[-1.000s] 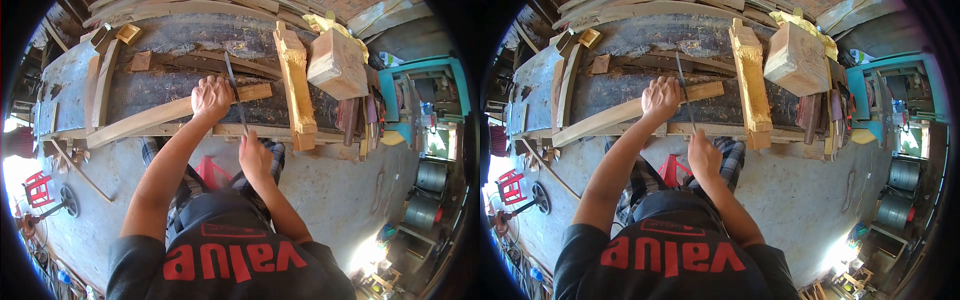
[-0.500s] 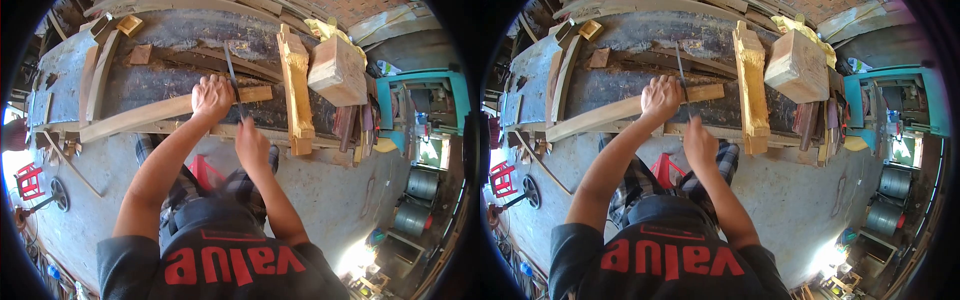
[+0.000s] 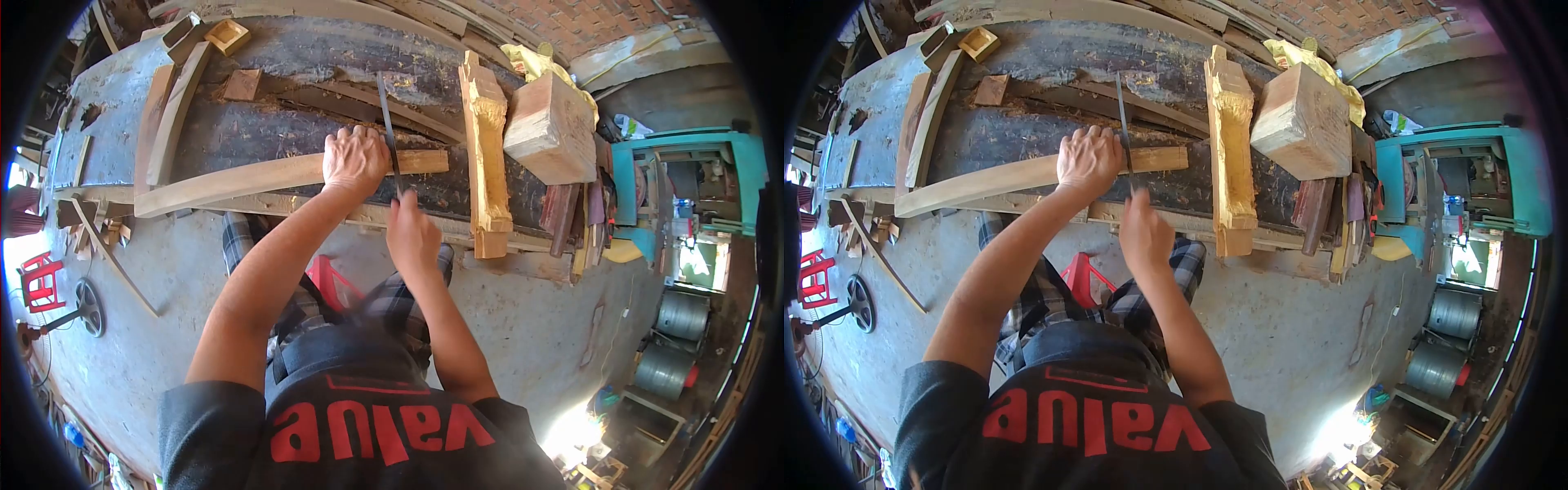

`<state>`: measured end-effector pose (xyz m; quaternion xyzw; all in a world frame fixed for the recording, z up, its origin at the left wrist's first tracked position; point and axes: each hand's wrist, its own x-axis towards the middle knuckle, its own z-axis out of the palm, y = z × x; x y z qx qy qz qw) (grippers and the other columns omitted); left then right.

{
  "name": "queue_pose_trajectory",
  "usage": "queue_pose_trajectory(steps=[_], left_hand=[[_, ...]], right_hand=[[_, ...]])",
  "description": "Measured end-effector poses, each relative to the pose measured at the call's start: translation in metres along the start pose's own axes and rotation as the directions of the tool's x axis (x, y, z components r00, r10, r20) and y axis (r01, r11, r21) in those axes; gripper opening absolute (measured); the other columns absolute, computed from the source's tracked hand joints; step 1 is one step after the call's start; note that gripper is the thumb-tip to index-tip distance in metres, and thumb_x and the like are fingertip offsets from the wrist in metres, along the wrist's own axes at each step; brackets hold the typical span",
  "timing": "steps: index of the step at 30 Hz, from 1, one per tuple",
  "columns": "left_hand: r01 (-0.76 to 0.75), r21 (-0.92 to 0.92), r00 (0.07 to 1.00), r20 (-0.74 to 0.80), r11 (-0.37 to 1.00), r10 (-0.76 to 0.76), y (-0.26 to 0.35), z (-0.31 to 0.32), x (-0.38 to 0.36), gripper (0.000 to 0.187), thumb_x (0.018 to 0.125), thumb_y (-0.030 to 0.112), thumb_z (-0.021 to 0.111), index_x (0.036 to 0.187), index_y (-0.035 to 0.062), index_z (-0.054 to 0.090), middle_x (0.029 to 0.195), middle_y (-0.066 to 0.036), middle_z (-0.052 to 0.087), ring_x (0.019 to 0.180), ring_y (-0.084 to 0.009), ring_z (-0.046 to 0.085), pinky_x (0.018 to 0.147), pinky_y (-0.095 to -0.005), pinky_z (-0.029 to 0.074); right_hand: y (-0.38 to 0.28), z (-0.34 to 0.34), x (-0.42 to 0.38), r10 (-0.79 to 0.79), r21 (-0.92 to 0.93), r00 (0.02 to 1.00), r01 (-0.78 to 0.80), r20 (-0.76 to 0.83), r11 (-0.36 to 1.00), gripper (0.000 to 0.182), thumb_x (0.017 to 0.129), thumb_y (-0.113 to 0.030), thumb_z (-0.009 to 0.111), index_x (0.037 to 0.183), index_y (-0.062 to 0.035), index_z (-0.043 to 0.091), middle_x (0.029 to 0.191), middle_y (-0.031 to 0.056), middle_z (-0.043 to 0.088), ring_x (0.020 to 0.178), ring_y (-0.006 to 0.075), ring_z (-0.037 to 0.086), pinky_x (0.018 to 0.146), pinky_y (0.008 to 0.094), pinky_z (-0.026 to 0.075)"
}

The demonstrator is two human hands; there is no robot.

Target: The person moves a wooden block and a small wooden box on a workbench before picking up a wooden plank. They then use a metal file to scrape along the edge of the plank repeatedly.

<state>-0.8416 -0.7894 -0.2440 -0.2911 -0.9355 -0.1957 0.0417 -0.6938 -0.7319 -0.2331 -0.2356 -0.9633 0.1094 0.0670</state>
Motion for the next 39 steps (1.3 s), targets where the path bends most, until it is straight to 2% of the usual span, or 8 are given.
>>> queue_pose_trajectory(steps=[3,9,16,19,23,26,35,39], left_hand=[[0.000,0.006,1.000,0.028,1.000,-0.001,0.001,-0.002,0.001,0.030,0.096,0.029,0.046,0.087,0.0064,0.063,0.092,-0.012,0.067,0.093,-0.0329,0.063,0.081,-0.0481,0.046],[-0.023,-0.007,1.000,0.012,1.000,0.023,0.000,-0.003,-0.002,0.028,0.095,0.028,0.047,0.086,0.0067,0.063,0.092,-0.012,0.067,0.092,-0.0323,0.063,0.083,-0.0472,0.044],[-0.006,-0.012,1.000,-0.006,1.000,0.006,-0.002,0.003,-0.001,0.026,0.094,0.028,0.048,0.086,0.0076,0.063,0.090,-0.011,0.066,0.088,-0.0318,0.064,0.078,-0.0489,0.044],[-0.034,-0.010,0.999,0.003,0.999,0.034,0.000,0.001,-0.002,0.026,0.094,0.027,0.048,0.087,0.0079,0.063,0.091,-0.011,0.066,0.089,-0.0320,0.064,0.078,-0.0495,0.044],[-0.020,-0.004,1.000,-0.006,1.000,0.020,-0.001,-0.002,-0.001,0.027,0.095,0.028,0.047,0.088,0.0074,0.063,0.092,-0.012,0.066,0.092,-0.0325,0.063,0.080,-0.0496,0.044],[-0.003,-0.032,0.999,0.043,0.999,0.004,0.000,-0.002,0.000,0.027,0.095,0.027,0.047,0.087,0.0072,0.063,0.092,-0.012,0.066,0.091,-0.0324,0.063,0.081,-0.0493,0.044],[-0.012,-0.013,0.999,-0.032,1.000,0.012,-0.003,0.002,0.000,0.027,0.094,0.028,0.047,0.086,0.0076,0.063,0.091,-0.010,0.065,0.089,-0.0310,0.063,0.080,-0.0477,0.044],[-0.017,-0.041,0.998,0.053,0.999,0.019,-0.003,0.004,-0.002,0.027,0.094,0.027,0.047,0.087,0.0067,0.063,0.090,-0.011,0.065,0.088,-0.0312,0.063,0.080,-0.0474,0.044]], right_hand=[[0.009,-0.009,-0.037,0.053,-0.058,0.994,-0.048,0.096,0.997,0.017,0.096,-0.024,0.055,0.093,-0.0081,0.049,0.057,0.0141,0.062,0.053,0.0338,0.065,0.045,0.0453,0.051],[0.001,0.008,0.015,-0.058,0.062,0.994,0.064,-0.091,0.996,0.017,0.096,-0.022,0.055,0.092,-0.0069,0.048,0.057,0.0153,0.062,0.053,0.0362,0.065,0.046,0.0470,0.051],[0.007,-0.011,-0.046,0.069,-0.044,0.993,-0.065,0.093,0.997,0.020,0.097,-0.024,0.054,0.090,-0.0066,0.049,0.058,0.0177,0.063,0.055,0.0365,0.065,0.048,0.0481,0.052],[0.002,0.008,0.013,-0.071,0.084,0.991,0.081,-0.116,0.993,0.020,0.096,-0.024,0.055,0.090,-0.0066,0.049,0.058,0.0166,0.062,0.053,0.0358,0.065,0.046,0.0474,0.051],[0.001,0.003,0.004,-0.067,0.035,0.992,0.071,-0.108,0.997,0.020,0.096,-0.024,0.056,0.089,-0.0059,0.049,0.059,0.0165,0.062,0.053,0.0353,0.065,0.045,0.0466,0.051],[0.006,-0.014,-0.035,0.102,0.028,0.982,-0.108,0.157,0.994,0.022,0.097,-0.024,0.053,0.092,-0.0034,0.048,0.065,0.0221,0.064,0.065,0.0429,0.065,0.056,0.0539,0.052],[0.007,0.006,-0.003,-0.104,0.033,0.989,0.108,-0.110,0.994,0.018,0.096,-0.024,0.055,0.092,-0.0065,0.050,0.058,0.0147,0.062,0.052,0.0346,0.065,0.044,0.0452,0.052],[0.007,-0.010,-0.044,0.031,-0.051,0.998,-0.028,0.059,0.998,0.017,0.096,-0.020,0.054,0.088,-0.0055,0.048,0.059,0.0171,0.062,0.056,0.0373,0.065,0.047,0.0465,0.052]])
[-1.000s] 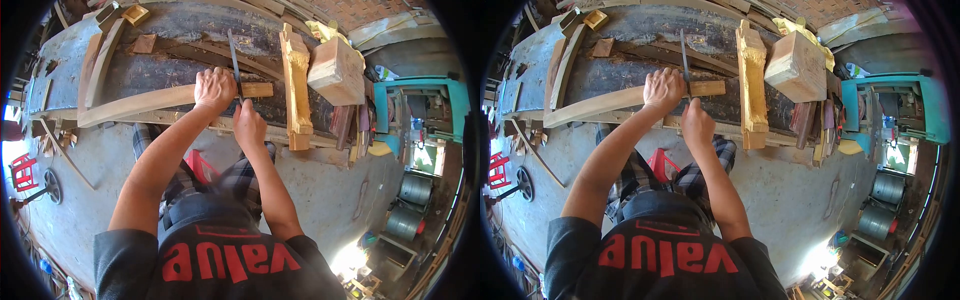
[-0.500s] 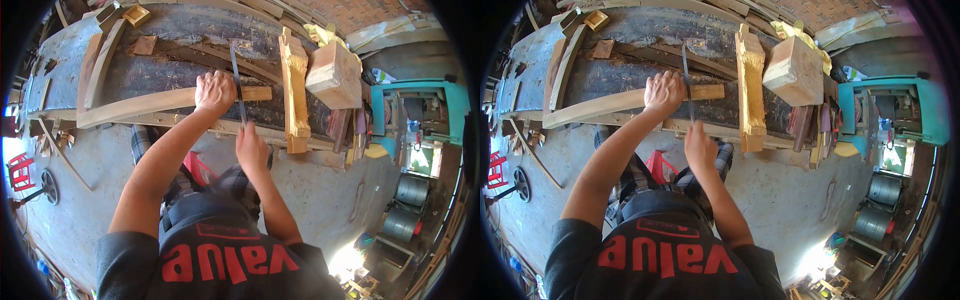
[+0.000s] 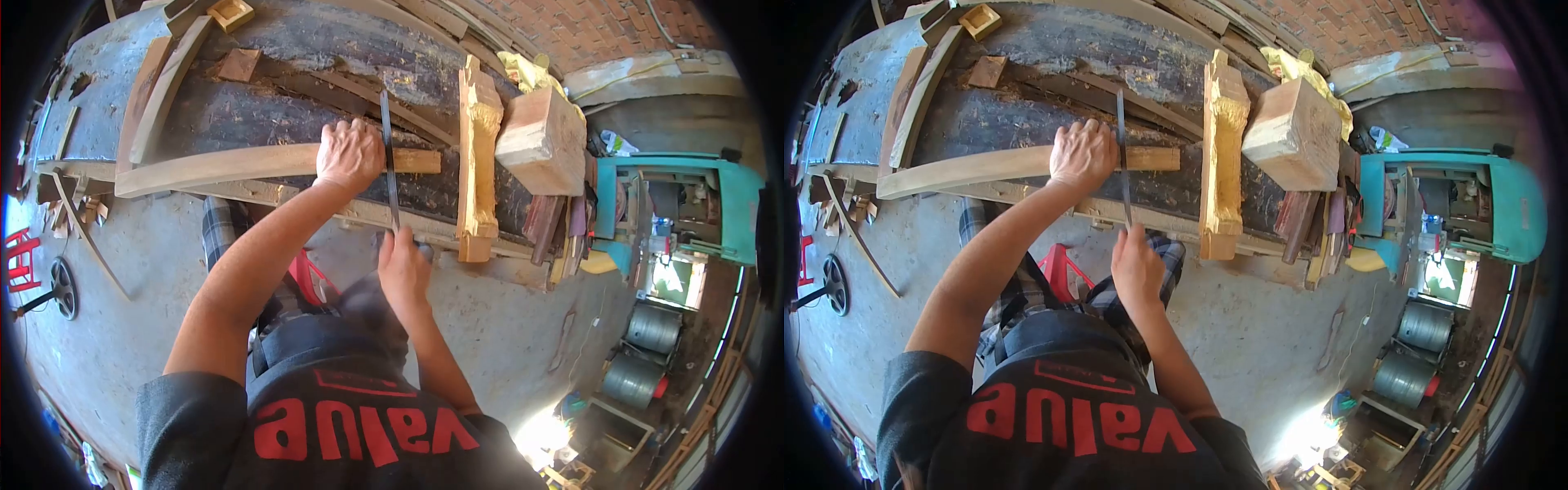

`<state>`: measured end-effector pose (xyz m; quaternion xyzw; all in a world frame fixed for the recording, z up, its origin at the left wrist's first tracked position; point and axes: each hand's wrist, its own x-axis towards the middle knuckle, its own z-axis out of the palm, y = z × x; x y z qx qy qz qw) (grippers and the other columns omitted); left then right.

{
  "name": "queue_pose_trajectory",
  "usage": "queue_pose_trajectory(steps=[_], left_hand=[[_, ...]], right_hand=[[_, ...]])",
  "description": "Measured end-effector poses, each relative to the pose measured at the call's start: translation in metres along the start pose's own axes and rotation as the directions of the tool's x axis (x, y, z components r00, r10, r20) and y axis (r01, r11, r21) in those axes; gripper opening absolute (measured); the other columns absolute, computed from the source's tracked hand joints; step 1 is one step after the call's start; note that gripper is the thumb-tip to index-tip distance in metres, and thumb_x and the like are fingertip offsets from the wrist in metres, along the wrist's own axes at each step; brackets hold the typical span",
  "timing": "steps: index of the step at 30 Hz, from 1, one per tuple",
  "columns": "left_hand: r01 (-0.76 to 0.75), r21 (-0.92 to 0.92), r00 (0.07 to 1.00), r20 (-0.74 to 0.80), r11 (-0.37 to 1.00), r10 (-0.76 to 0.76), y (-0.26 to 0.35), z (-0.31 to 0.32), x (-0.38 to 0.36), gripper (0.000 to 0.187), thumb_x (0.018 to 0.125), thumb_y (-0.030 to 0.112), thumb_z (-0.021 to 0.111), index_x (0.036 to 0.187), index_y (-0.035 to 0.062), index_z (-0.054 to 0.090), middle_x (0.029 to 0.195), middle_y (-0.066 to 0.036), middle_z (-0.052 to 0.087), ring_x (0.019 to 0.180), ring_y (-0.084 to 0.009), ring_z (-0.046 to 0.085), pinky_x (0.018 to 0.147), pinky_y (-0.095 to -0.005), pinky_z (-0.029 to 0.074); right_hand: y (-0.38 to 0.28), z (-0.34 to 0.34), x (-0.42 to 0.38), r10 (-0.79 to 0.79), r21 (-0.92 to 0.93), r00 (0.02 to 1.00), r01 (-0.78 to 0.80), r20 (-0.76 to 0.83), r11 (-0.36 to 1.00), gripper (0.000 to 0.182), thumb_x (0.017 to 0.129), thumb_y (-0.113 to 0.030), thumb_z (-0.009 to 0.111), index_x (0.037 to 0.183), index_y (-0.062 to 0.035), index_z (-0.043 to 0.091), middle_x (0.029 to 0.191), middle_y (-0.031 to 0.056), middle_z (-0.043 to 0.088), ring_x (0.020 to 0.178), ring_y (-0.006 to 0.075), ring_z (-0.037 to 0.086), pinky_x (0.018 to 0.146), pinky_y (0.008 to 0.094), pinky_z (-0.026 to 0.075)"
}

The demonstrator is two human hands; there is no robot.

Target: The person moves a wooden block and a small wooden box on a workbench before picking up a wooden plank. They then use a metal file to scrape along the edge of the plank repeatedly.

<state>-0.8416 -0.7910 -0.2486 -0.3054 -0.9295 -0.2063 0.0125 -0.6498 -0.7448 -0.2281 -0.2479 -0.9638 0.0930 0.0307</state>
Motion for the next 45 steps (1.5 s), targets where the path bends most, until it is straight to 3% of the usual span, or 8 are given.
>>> queue_pose_trajectory(steps=[4,11,18,24,28,34,39,45], left_hand=[[-0.023,0.010,0.997,-0.070,1.000,0.024,0.001,-0.002,-0.003,0.026,0.094,0.026,0.048,0.087,0.0071,0.063,0.090,-0.012,0.065,0.090,-0.0309,0.063,0.080,-0.0478,0.044],[-0.038,0.031,0.993,-0.114,0.999,0.042,-0.002,0.005,0.000,0.024,0.092,0.026,0.049,0.085,0.0078,0.063,0.089,-0.010,0.064,0.088,-0.0298,0.063,0.077,-0.0468,0.044],[-0.003,0.054,0.997,-0.075,0.999,0.007,0.001,-0.001,0.000,0.025,0.092,0.026,0.049,0.087,0.0073,0.064,0.091,-0.011,0.065,0.090,-0.0299,0.063,0.079,-0.0471,0.044],[-0.034,0.030,0.997,-0.073,0.999,0.036,0.001,0.000,-0.002,0.024,0.092,0.025,0.050,0.084,0.0072,0.064,0.089,-0.011,0.065,0.089,-0.0304,0.063,0.080,-0.0466,0.044],[-0.024,0.044,0.995,-0.098,0.999,0.029,0.000,0.000,-0.003,0.024,0.092,0.026,0.050,0.086,0.0072,0.063,0.090,-0.011,0.065,0.089,-0.0303,0.063,0.080,-0.0464,0.044],[-0.020,0.037,1.000,0.007,0.999,0.020,0.001,-0.002,-0.003,0.025,0.093,0.026,0.049,0.086,0.0071,0.064,0.089,-0.011,0.065,0.090,-0.0296,0.063,0.082,-0.0464,0.044],[-0.020,0.042,0.997,-0.076,0.999,0.023,0.002,0.001,-0.003,0.025,0.093,0.026,0.049,0.086,0.0071,0.064,0.091,-0.012,0.066,0.091,-0.0303,0.063,0.082,-0.0464,0.044],[-0.011,0.038,1.000,-0.020,0.999,0.012,0.001,-0.001,-0.002,0.026,0.094,0.026,0.048,0.085,0.0072,0.064,0.090,-0.011,0.066,0.091,-0.0302,0.063,0.081,-0.0463,0.044]], right_hand=[[-0.002,0.017,0.053,-0.095,0.099,0.987,0.108,-0.132,0.989,0.017,0.096,-0.021,0.054,0.092,-0.0061,0.049,0.059,0.0178,0.062,0.056,0.0385,0.065,0.048,0.0479,0.052],[0.001,0.004,-0.001,0.009,0.014,1.000,-0.009,-0.016,1.000,0.017,0.096,-0.022,0.054,0.094,-0.0063,0.050,0.059,0.0172,0.063,0.054,0.0371,0.065,0.047,0.0474,0.052],[-0.010,0.007,0.044,-0.082,0.063,0.988,0.091,-0.130,0.994,0.018,0.096,-0.021,0.054,0.090,-0.0041,0.049,0.061,0.0177,0.064,0.057,0.0362,0.066,0.048,0.0463,0.052],[-0.013,0.001,0.031,0.038,-0.015,0.999,-0.038,0.021,0.999,0.020,0.096,-0.021,0.055,0.088,-0.0041,0.048,0.061,0.0181,0.064,0.058,0.0360,0.067,0.048,0.0452,0.053],[-0.011,0.015,0.063,-0.087,0.087,0.987,0.099,-0.135,0.991,0.021,0.097,-0.023,0.052,0.088,-0.0055,0.047,0.062,0.0178,0.064,0.057,0.0365,0.066,0.048,0.0460,0.053],[-0.008,0.002,0.001,0.068,-0.029,0.996,-0.066,0.049,0.997,0.020,0.097,-0.025,0.052,0.092,-0.0062,0.048,0.062,0.0173,0.064,0.059,0.0362,0.067,0.049,0.0475,0.053],[-0.011,0.022,0.063,-0.075,0.086,0.984,0.090,-0.165,0.992,0.022,0.097,-0.026,0.053,0.092,-0.0059,0.048,0.062,0.0172,0.064,0.058,0.0363,0.066,0.048,0.0472,0.052],[-0.010,0.005,0.000,0.068,-0.028,0.997,-0.067,0.045,0.997,0.021,0.097,-0.024,0.054,0.091,-0.0051,0.048,0.060,0.0166,0.063,0.057,0.0350,0.066,0.047,0.0456,0.052]])
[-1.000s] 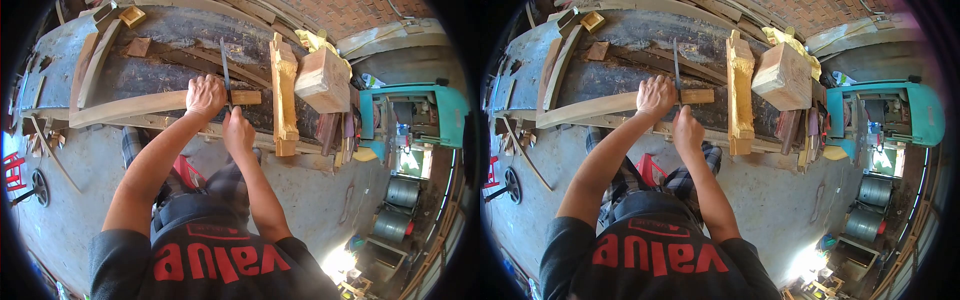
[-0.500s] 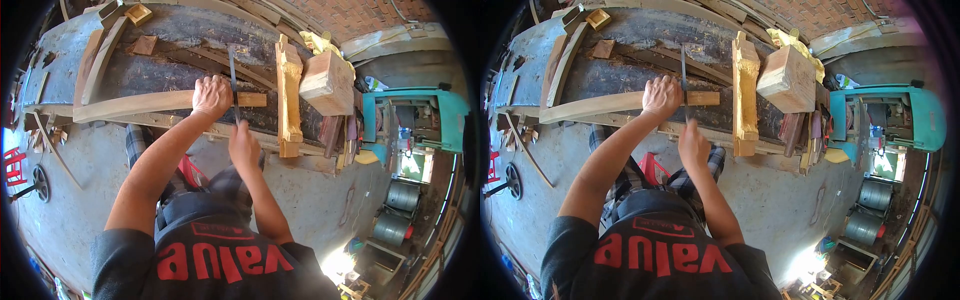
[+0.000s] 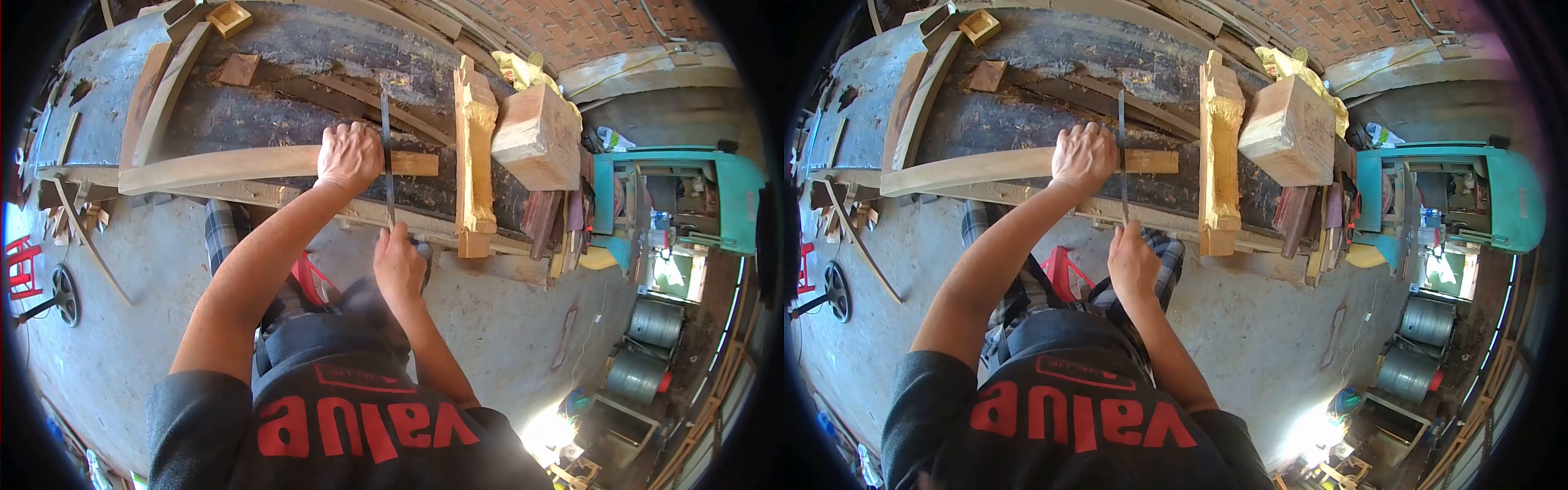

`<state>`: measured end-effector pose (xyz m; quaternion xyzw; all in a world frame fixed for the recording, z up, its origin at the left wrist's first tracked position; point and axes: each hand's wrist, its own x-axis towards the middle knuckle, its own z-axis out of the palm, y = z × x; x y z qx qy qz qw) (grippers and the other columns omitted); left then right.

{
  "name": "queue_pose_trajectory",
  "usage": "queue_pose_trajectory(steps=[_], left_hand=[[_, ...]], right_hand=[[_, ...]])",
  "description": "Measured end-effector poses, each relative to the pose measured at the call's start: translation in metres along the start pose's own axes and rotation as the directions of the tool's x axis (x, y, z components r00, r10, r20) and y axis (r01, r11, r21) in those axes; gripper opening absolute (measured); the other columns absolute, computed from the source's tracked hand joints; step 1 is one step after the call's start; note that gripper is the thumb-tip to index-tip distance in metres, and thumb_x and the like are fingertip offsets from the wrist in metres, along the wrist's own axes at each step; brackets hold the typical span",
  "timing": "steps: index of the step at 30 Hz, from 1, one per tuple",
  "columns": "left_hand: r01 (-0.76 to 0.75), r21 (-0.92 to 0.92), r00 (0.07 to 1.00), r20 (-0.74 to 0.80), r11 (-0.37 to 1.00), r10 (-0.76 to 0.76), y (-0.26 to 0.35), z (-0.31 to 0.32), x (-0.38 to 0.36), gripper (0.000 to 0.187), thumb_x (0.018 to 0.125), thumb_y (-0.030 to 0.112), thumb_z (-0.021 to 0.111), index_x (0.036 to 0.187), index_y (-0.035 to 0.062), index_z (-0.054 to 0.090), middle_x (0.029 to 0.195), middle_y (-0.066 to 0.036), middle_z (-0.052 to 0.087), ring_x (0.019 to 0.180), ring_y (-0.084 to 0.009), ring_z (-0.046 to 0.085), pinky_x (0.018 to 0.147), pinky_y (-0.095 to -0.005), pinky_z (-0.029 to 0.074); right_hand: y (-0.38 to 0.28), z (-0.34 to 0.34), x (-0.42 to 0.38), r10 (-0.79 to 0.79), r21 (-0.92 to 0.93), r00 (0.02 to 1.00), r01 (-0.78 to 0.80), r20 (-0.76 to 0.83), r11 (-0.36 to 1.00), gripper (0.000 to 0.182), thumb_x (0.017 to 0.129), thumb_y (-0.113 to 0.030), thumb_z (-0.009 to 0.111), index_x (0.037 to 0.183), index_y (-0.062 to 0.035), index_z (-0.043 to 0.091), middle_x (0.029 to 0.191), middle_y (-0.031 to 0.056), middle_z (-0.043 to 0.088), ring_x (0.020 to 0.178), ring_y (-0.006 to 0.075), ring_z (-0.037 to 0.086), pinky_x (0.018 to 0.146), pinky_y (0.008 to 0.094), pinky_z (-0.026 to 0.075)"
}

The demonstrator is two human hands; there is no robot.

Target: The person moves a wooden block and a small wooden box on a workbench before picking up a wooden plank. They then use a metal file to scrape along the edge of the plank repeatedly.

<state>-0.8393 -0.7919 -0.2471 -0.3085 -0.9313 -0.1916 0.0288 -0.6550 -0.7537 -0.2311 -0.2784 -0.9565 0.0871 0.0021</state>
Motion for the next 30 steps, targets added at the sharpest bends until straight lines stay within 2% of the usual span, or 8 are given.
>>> queue_pose_trajectory(steps=[3,7,9,17,21,24,26,30], left_hand=[[-0.035,0.001,0.999,-0.040,0.999,0.035,0.001,0.001,-0.002,0.027,0.094,0.026,0.047,0.085,0.0072,0.064,0.090,-0.011,0.066,0.091,-0.0302,0.063,0.082,-0.0462,0.044],[-0.009,0.002,0.999,-0.036,1.000,0.009,0.002,-0.004,-0.001,0.028,0.094,0.027,0.047,0.085,0.0071,0.065,0.091,-0.011,0.066,0.092,-0.0306,0.063,0.082,-0.0456,0.044],[0.000,0.005,1.000,-0.014,1.000,0.000,0.001,-0.003,0.001,0.027,0.094,0.027,0.048,0.085,0.0073,0.065,0.091,-0.011,0.066,0.091,-0.0308,0.064,0.081,-0.0462,0.045],[-0.003,0.004,0.999,-0.042,1.000,0.003,0.001,0.001,-0.001,0.026,0.093,0.027,0.048,0.085,0.0072,0.063,0.092,-0.012,0.066,0.090,-0.0316,0.064,0.081,-0.0489,0.044],[-0.014,-0.018,1.000,-0.019,1.000,0.014,0.002,-0.003,0.000,0.027,0.091,0.025,0.048,0.086,0.0051,0.067,0.093,-0.014,0.067,0.089,-0.0314,0.064,0.081,-0.0470,0.045],[-0.016,-0.004,1.000,0.011,1.000,0.016,0.002,-0.005,0.000,0.026,0.090,0.024,0.049,0.086,0.0051,0.066,0.093,-0.014,0.066,0.089,-0.0312,0.064,0.081,-0.0471,0.045],[-0.039,-0.001,0.999,-0.020,0.999,0.039,0.001,-0.003,-0.001,0.027,0.091,0.025,0.049,0.086,0.0051,0.066,0.094,-0.014,0.067,0.089,-0.0309,0.064,0.081,-0.0469,0.045],[-0.018,0.010,0.999,-0.046,1.000,0.019,0.003,-0.002,-0.001,0.027,0.091,0.025,0.049,0.086,0.0050,0.067,0.094,-0.013,0.067,0.090,-0.0310,0.064,0.081,-0.0466,0.045]], right_hand=[[-0.005,0.012,0.045,-0.105,0.053,0.976,0.117,-0.189,0.992,0.022,0.097,-0.026,0.053,0.090,-0.0060,0.048,0.059,0.0155,0.064,0.054,0.0337,0.066,0.046,0.0453,0.052],[-0.007,0.009,0.052,-0.128,0.072,0.964,0.149,-0.232,0.986,0.021,0.097,-0.026,0.053,0.091,-0.0063,0.047,0.059,0.0153,0.064,0.054,0.0340,0.066,0.046,0.0455,0.052],[-0.002,-0.002,0.014,-0.033,0.019,0.999,0.033,-0.037,0.999,0.019,0.097,-0.023,0.053,0.093,-0.0060,0.047,0.061,0.0155,0.064,0.057,0.0349,0.067,0.047,0.0452,0.053],[-0.009,0.011,0.073,-0.133,0.126,0.972,0.159,-0.193,0.979,0.017,0.097,-0.021,0.053,0.095,-0.0047,0.047,0.061,0.0161,0.064,0.058,0.0372,0.066,0.050,0.0477,0.053],[0.005,-0.004,0.003,-0.016,0.077,1.000,0.016,0.001,0.997,0.020,0.097,-0.025,0.052,0.094,-0.0060,0.048,0.060,0.0170,0.063,0.056,0.0365,0.066,0.048,0.0477,0.052],[0.008,0.002,-0.004,-0.008,0.077,1.000,0.008,0.001,0.997,0.020,0.097,-0.025,0.053,0.094,-0.0060,0.048,0.058,0.0165,0.062,0.055,0.0360,0.066,0.047,0.0479,0.052],[0.003,0.015,0.042,-0.123,0.110,0.974,0.146,-0.192,0.983,0.020,0.096,-0.025,0.054,0.096,-0.0060,0.049,0.058,0.0166,0.063,0.055,0.0354,0.066,0.047,0.0469,0.052],[-0.005,0.012,0.058,-0.113,0.136,0.972,0.143,-0.206,0.980,0.020,0.096,-0.025,0.054,0.098,-0.0062,0.049,0.059,0.0174,0.063,0.056,0.0356,0.066,0.048,0.0465,0.052]])
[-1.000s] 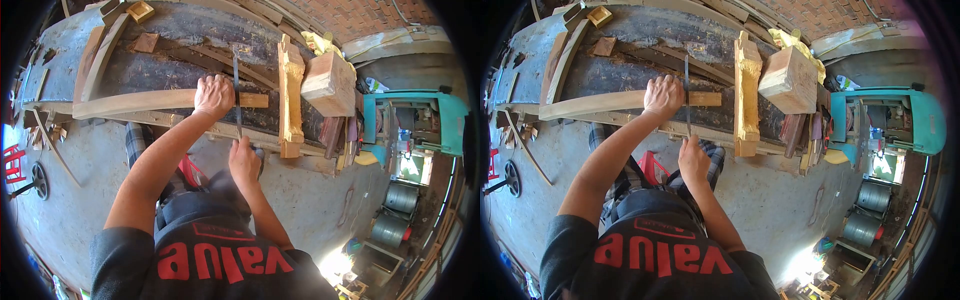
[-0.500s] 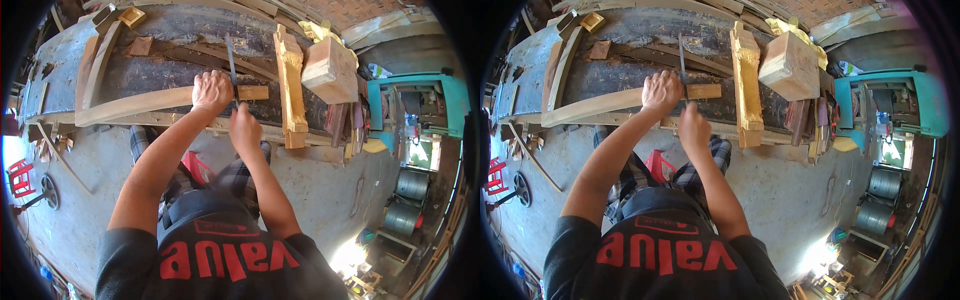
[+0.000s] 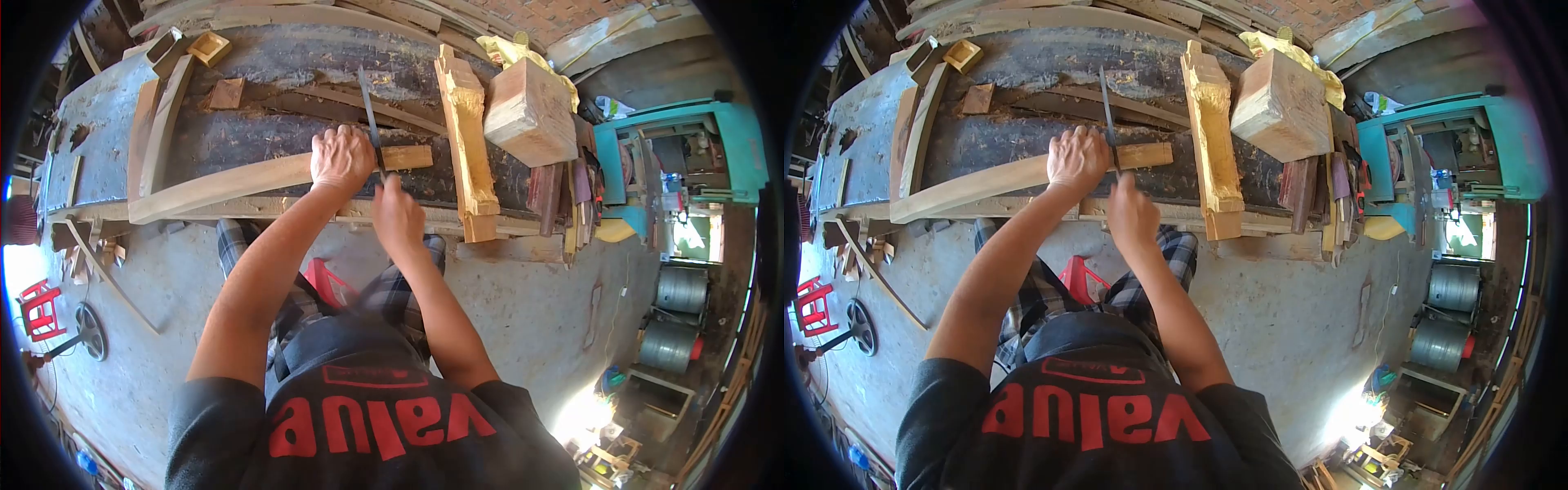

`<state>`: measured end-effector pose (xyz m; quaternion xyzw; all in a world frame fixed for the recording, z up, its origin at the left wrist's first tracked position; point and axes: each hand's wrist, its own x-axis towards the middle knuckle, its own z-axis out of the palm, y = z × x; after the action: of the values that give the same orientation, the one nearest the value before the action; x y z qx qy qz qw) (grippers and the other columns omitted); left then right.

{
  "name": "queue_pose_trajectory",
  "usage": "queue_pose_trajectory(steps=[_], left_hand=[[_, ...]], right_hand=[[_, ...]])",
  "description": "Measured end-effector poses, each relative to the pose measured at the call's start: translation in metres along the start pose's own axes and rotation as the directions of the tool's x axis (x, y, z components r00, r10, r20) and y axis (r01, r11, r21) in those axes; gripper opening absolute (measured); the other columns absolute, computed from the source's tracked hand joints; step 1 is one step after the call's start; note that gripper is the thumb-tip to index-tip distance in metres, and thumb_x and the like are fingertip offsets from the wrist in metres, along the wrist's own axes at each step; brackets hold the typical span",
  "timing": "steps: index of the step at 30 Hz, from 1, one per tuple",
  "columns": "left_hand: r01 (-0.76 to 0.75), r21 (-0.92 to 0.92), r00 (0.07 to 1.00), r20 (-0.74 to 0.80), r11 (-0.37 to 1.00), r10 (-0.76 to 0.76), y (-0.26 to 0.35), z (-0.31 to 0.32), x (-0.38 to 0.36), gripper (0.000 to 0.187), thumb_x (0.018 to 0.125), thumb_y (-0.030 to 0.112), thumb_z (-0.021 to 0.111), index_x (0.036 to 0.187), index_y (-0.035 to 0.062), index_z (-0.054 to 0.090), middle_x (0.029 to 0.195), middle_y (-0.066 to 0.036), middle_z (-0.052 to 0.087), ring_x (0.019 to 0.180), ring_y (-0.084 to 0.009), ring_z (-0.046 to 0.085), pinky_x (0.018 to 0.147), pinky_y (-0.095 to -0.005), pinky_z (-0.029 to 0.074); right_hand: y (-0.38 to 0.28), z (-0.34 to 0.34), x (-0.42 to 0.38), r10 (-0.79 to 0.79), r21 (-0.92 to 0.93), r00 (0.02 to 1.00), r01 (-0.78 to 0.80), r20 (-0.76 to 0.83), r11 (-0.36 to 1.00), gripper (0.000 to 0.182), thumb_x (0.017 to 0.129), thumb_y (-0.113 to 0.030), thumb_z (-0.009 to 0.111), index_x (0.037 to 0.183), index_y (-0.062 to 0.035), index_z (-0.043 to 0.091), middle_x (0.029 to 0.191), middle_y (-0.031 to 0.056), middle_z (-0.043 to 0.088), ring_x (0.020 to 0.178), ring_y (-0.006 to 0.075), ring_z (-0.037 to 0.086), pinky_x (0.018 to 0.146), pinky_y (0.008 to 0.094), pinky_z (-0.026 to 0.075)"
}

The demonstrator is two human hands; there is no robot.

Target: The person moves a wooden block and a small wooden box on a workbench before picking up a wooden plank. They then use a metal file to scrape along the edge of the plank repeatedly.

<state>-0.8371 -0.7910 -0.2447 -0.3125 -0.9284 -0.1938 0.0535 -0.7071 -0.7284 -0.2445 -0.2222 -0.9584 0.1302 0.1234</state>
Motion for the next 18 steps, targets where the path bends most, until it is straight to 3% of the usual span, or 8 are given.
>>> queue_pose_trajectory(steps=[2,5,7,9,10,13,16,18], left_hand=[[0.012,0.011,1.000,-0.006,1.000,-0.012,-0.002,0.004,0.001,0.025,0.093,0.025,0.049,0.084,0.0073,0.064,0.091,-0.011,0.066,0.090,-0.0312,0.064,0.077,-0.0477,0.045],[-0.011,0.020,0.999,-0.052,1.000,0.012,-0.003,0.009,-0.001,0.025,0.093,0.026,0.049,0.085,0.0074,0.064,0.091,-0.011,0.066,0.090,-0.0313,0.064,0.077,-0.0481,0.045],[-0.019,0.043,0.999,0.028,0.999,0.017,-0.001,0.003,-0.001,0.028,0.094,0.028,0.047,0.090,0.0074,0.065,0.096,-0.013,0.066,0.094,-0.0316,0.063,0.081,-0.0479,0.045],[0.007,0.019,0.999,0.034,1.000,-0.007,0.000,0.002,0.000,0.028,0.095,0.028,0.047,0.091,0.0073,0.065,0.096,-0.013,0.066,0.095,-0.0318,0.063,0.081,-0.0486,0.045],[-0.009,0.015,0.999,0.033,1.000,0.009,0.000,0.001,-0.001,0.028,0.095,0.028,0.047,0.091,0.0073,0.065,0.096,-0.013,0.066,0.095,-0.0318,0.063,0.081,-0.0486,0.045],[-0.002,-0.001,1.000,0.004,1.000,0.002,0.000,0.001,0.002,0.028,0.095,0.028,0.046,0.090,0.0071,0.065,0.095,-0.013,0.066,0.094,-0.0321,0.064,0.081,-0.0495,0.045],[-0.019,0.014,1.000,-0.007,1.000,0.019,-0.001,0.003,0.000,0.029,0.096,0.029,0.046,0.090,0.0067,0.064,0.095,-0.013,0.065,0.094,-0.0322,0.063,0.081,-0.0490,0.045],[-0.023,0.029,0.999,0.036,0.999,0.022,0.000,-0.002,-0.004,0.030,0.096,0.029,0.046,0.090,0.0067,0.064,0.094,-0.013,0.065,0.093,-0.0322,0.064,0.080,-0.0490,0.045]], right_hand=[[0.002,-0.016,-0.040,0.117,-0.037,0.978,-0.112,0.175,0.993,0.019,0.096,-0.025,0.054,0.099,-0.0064,0.049,0.059,0.0183,0.063,0.056,0.0359,0.066,0.049,0.0460,0.053],[0.002,-0.023,-0.067,0.142,-0.079,0.976,-0.131,0.163,0.988,0.019,0.096,-0.024,0.054,0.100,-0.0064,0.049,0.059,0.0175,0.062,0.057,0.0358,0.066,0.049,0.0466,0.053],[0.001,-0.010,-0.031,0.173,-0.107,0.971,-0.157,0.167,0.982,0.020,0.095,-0.025,0.055,0.100,-0.0064,0.050,0.059,0.0168,0.063,0.058,0.0355,0.067,0.049,0.0467,0.053],[0.004,0.006,0.004,-0.023,0.047,0.999,0.025,-0.033,0.999,0.022,0.095,-0.026,0.055,0.100,-0.0056,0.051,0.058,0.0159,0.062,0.056,0.0355,0.066,0.048,0.0476,0.052],[0.005,0.003,-0.002,-0.011,0.043,0.999,0.013,-0.043,0.999,0.022,0.095,-0.026,0.055,0.100,-0.0056,0.051,0.058,0.0159,0.062,0.056,0.0355,0.066,0.048,0.0476,0.052],[0.001,-0.015,-0.037,0.038,0.003,0.999,-0.038,0.029,0.999,0.022,0.095,-0.025,0.055,0.096,-0.0042,0.051,0.058,0.0162,0.062,0.056,0.0359,0.066,0.047,0.0475,0.052],[0.001,-0.037,-0.069,0.141,-0.053,0.964,-0.133,0.226,0.990,0.020,0.096,-0.022,0.055,0.092,-0.0035,0.050,0.061,0.0178,0.064,0.058,0.0345,0.067,0.049,0.0453,0.054],[0.003,-0.019,-0.036,0.096,-0.023,0.983,-0.093,0.160,0.995,0.020,0.095,-0.023,0.056,0.092,-0.0039,0.050,0.061,0.0176,0.064,0.058,0.0339,0.068,0.049,0.0451,0.054]])
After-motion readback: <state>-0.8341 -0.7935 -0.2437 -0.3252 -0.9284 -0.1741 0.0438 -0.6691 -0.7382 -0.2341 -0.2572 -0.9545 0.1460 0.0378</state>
